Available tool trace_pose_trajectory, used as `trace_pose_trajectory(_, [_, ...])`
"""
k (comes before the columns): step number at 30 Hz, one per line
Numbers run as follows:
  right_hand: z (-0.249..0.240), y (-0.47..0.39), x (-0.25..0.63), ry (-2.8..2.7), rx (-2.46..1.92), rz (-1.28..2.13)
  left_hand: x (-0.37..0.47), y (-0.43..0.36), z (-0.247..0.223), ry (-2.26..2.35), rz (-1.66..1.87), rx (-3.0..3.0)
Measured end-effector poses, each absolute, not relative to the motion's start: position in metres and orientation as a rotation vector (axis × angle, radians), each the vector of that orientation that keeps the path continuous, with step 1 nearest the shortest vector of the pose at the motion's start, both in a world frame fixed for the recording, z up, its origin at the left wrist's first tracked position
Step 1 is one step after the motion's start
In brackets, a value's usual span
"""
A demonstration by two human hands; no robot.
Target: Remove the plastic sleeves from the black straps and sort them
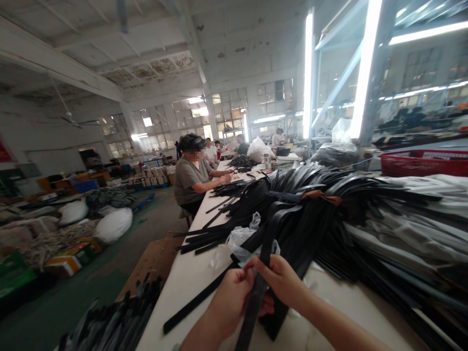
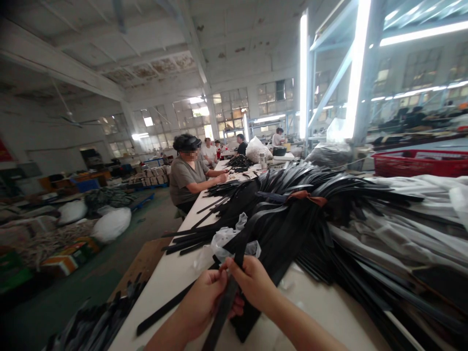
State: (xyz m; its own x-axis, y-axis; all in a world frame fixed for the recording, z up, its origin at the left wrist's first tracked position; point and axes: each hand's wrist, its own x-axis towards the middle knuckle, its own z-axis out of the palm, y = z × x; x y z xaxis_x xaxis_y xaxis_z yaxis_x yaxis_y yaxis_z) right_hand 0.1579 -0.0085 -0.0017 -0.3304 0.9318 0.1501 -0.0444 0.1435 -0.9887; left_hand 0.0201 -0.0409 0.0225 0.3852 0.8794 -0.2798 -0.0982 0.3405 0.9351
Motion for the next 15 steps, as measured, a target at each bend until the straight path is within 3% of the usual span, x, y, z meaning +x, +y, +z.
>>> trace_pose_trajectory(5, [0.021,-0.008,0.173,-1.347,-0.899,1.323,0.011,-0.045,0.032,0.681,0.46,0.976])
trace_pose_trajectory(9, [0.033,0.0,0.189,-1.114,-0.856,1.459,0.01,-0.046,0.034,0.713,0.416,0.921])
trace_pose_trajectory(12, [0.035,0.011,0.201,-0.844,-0.865,1.369,0.011,-0.043,0.025,0.729,0.392,0.973])
trace_pose_trajectory(15, [0.031,0.008,0.196,-0.954,-0.911,1.266,0.013,-0.036,0.014,0.749,0.466,1.084])
